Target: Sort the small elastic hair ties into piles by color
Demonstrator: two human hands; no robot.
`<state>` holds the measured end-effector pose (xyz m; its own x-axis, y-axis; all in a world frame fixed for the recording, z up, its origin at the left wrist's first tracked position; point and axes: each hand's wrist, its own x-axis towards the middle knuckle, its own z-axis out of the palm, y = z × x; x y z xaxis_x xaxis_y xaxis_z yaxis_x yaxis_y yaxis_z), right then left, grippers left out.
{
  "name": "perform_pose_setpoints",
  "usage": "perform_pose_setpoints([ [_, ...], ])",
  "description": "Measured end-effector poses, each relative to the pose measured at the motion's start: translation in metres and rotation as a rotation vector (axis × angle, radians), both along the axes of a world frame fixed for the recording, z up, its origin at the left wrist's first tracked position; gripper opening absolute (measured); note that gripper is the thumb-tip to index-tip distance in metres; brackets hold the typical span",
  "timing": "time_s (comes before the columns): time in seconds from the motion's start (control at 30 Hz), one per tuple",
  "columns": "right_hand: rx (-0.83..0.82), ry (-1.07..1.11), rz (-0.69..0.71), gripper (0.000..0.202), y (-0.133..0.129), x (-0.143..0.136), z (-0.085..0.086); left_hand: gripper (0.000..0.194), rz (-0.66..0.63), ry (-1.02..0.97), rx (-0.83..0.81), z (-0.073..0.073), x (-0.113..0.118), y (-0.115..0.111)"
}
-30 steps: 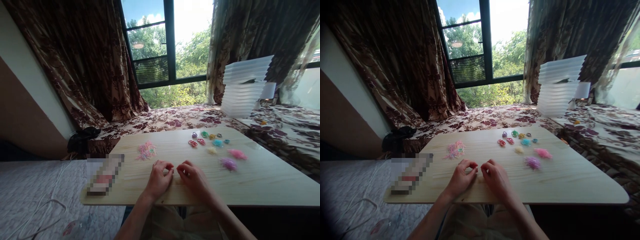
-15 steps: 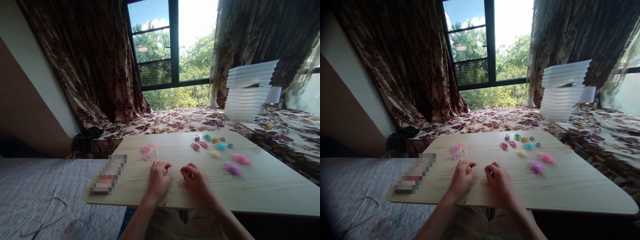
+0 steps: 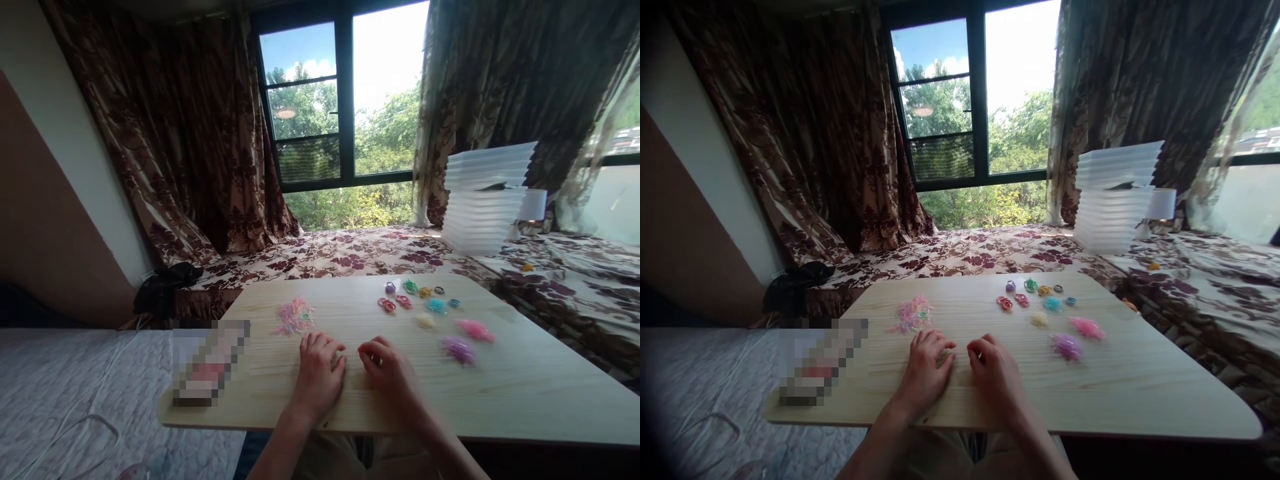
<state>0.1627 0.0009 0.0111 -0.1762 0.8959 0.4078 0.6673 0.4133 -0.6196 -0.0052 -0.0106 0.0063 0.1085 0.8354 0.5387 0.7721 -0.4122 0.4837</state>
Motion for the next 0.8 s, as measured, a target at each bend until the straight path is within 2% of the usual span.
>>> perform_pose_setpoints([
  [0.13, 0.004, -0.033, -0.046, 0.024, -0.002, 0.003, 0.003, 0.015, 0.010, 0.009, 0.024, -0.001, 0.001, 0.000],
  [0.23, 0.003, -0.061, -0.084, 0.025, -0.006, 0.020, 0.009, 0.014, 0.018, 0.007, 0.036, -0.003, 0.001, 0.000],
  [0.37, 0.015, -0.097, -0.196, 0.029, -0.009, 0.069, 0.023, 0.014, 0.020, -0.007, 0.051, -0.005, 0.002, 0.002],
  [0.5, 0.029, -0.142, -0.408, 0.029, -0.006, 0.136, 0.037, 0.013, 0.011, -0.026, 0.068, -0.008, 0.001, 0.003],
  [0.6, 0.032, -0.177, -0.545, 0.032, 0.000, 0.176, 0.043, 0.013, 0.003, -0.029, 0.075, -0.010, -0.001, 0.005],
  [0.7, 0.014, -0.213, -0.629, 0.031, 0.008, 0.199, 0.045, 0.012, -0.001, -0.023, 0.078, -0.011, -0.002, 0.006],
  [0.8, -0.003, -0.246, -0.662, 0.029, 0.019, 0.206, 0.044, 0.013, 0.004, -0.016, 0.083, -0.012, -0.002, 0.007],
])
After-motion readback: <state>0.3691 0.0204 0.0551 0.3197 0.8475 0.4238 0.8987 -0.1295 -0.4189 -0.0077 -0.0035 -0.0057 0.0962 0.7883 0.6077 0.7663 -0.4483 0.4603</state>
